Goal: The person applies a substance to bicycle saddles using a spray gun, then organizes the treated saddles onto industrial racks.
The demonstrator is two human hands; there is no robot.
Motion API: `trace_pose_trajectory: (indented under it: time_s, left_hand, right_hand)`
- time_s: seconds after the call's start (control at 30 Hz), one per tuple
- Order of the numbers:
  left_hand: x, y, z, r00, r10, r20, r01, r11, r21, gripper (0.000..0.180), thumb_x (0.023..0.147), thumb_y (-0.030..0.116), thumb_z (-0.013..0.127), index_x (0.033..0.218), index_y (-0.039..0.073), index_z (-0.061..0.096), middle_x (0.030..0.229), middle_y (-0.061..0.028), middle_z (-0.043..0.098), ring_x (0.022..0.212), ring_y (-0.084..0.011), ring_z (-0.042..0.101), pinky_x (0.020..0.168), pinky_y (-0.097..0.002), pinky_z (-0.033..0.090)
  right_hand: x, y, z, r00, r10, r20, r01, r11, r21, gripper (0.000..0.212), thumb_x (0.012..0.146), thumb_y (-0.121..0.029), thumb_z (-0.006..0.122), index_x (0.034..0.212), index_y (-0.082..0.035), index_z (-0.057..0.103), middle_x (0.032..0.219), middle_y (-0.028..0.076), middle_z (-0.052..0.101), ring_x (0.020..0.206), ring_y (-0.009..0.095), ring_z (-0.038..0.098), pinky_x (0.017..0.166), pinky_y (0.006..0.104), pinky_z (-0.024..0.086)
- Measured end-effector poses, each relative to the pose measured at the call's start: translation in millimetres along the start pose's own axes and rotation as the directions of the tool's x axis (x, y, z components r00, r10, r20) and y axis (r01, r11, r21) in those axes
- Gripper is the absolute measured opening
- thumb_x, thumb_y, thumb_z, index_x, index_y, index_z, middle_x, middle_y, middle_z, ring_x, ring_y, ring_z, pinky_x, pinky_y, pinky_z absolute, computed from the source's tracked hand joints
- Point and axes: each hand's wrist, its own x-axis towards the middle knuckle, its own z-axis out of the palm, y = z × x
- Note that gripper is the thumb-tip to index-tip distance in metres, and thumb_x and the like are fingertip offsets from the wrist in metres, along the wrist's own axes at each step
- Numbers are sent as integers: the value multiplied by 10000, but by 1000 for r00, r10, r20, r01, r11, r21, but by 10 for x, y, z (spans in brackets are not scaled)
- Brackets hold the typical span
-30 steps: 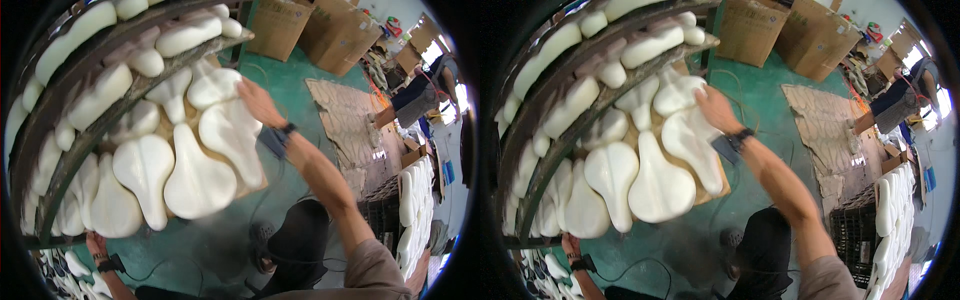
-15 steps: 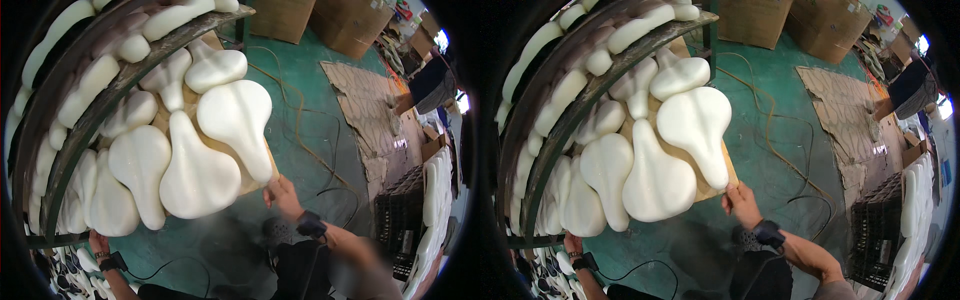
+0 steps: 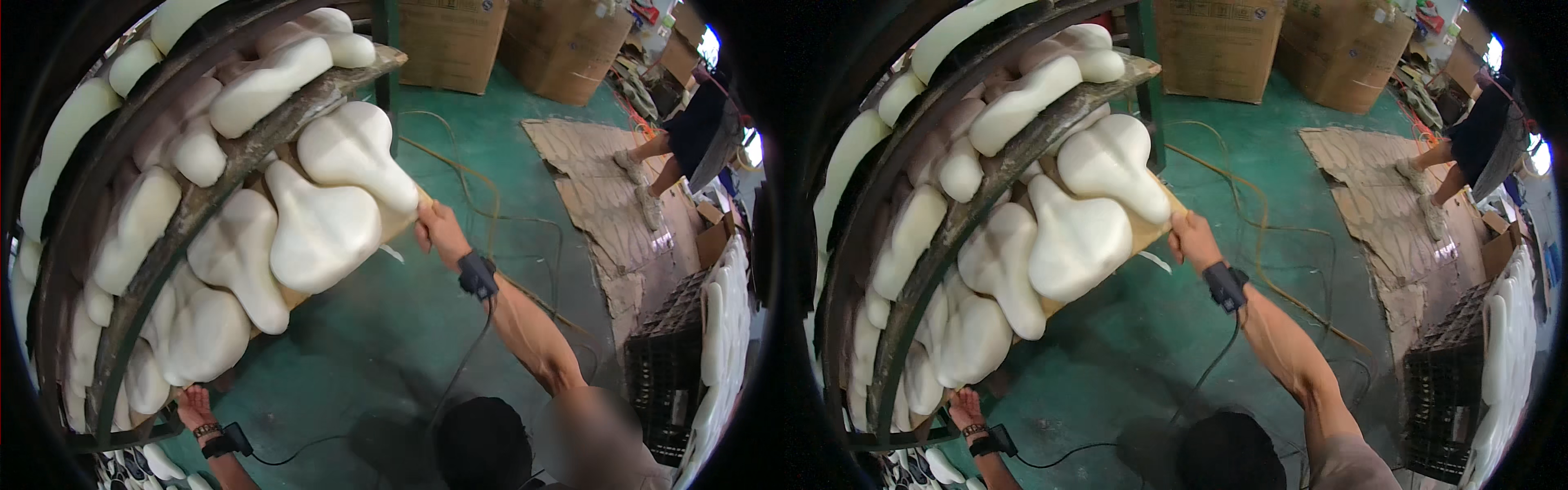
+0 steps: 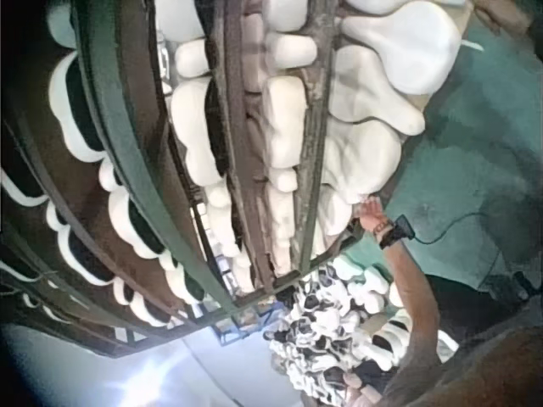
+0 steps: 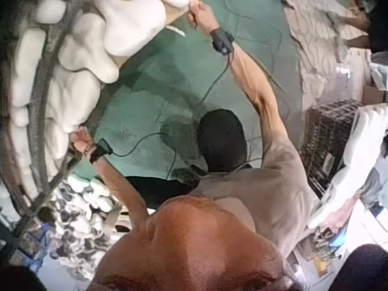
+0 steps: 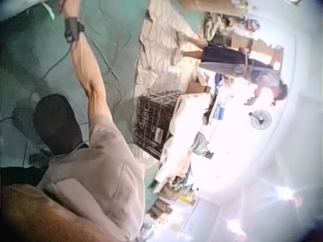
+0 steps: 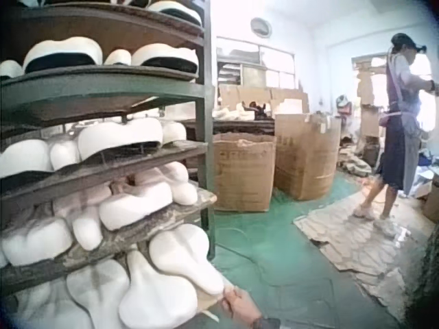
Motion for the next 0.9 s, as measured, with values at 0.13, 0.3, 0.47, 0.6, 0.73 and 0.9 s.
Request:
trace_pose_trajectory:
  time_s: [0.13, 0.3, 0.47, 0.6, 0.73, 0.9]
  left_hand:
    - [19, 72, 696, 980, -199, -17, 199, 980, -1, 502, 925, 479, 613, 1192, 60, 542, 1091, -87, 670, 1027, -278, 644, 942, -433, 513]
    - [195, 65, 1422, 918, -396, 19, 393, 916, 83, 669, 904, 539, 612, 1278, 4, 470, 1180, -150, 643, 1053, -329, 643, 881, -465, 555]
    - [-108, 302, 1137, 920, -390, -47, 373, 831, 414, 717, 847, 590, 664, 1214, -14, 543, 1029, -169, 675, 906, -301, 688, 737, -427, 584]
    - [-1249, 132, 1033, 786, -567, 247, 422, 783, 456, 493, 894, 413, 678, 1144, -5, 599, 1005, -167, 689, 845, -277, 700, 686, -406, 594]
    - [-3113, 907, 1657, 722, -616, 316, 380, 734, 563, 419, 963, 332, 589, 1206, -9, 580, 1043, -188, 683, 866, -282, 699, 702, -417, 599]
    - [-4936, 2599, 2668, 560, -620, 549, 503, 781, 369, 411, 1011, 255, 522, 1314, -22, 499, 1137, -189, 632, 957, -251, 661, 786, -386, 581]
  right_hand:
    - [999, 84, -14, 993, -119, -13, 120, 992, 34, 431, 1006, -391, 499, 729, -62, 524, 512, 29, 492, 396, 150, 450, 384, 305, 361]
    - [1739, -132, 381, 800, -246, -548, -187, 765, -616, 582, 1012, -456, 419, 749, 2, 663, 640, 170, 654, 646, 334, 672, 612, 449, 513]
    - [326, -21, 858, 906, 307, 292, 153, 407, -901, 556, 996, -482, 431, 1079, 25, 643, 944, 212, 697, 859, 289, 695, 809, 416, 539]
    - [-871, -1067, 626, 756, 570, 322, -506, 821, -266, 589, 993, -500, 456, 1200, 39, 566, 1042, 201, 674, 925, 303, 676, 912, 439, 533]
    - [-2007, -2250, 558, 763, 502, 408, -637, 693, 337, 555, 1025, -471, 398, 1215, 25, 561, 1128, 190, 659, 1053, 330, 646, 967, 463, 496]
    - [-3317, -3829, 722, 904, 370, 216, -320, 248, 914, 568, 1023, -462, 380, 1259, 33, 527, 1278, 231, 572, 1271, 403, 486, 1103, 564, 349]
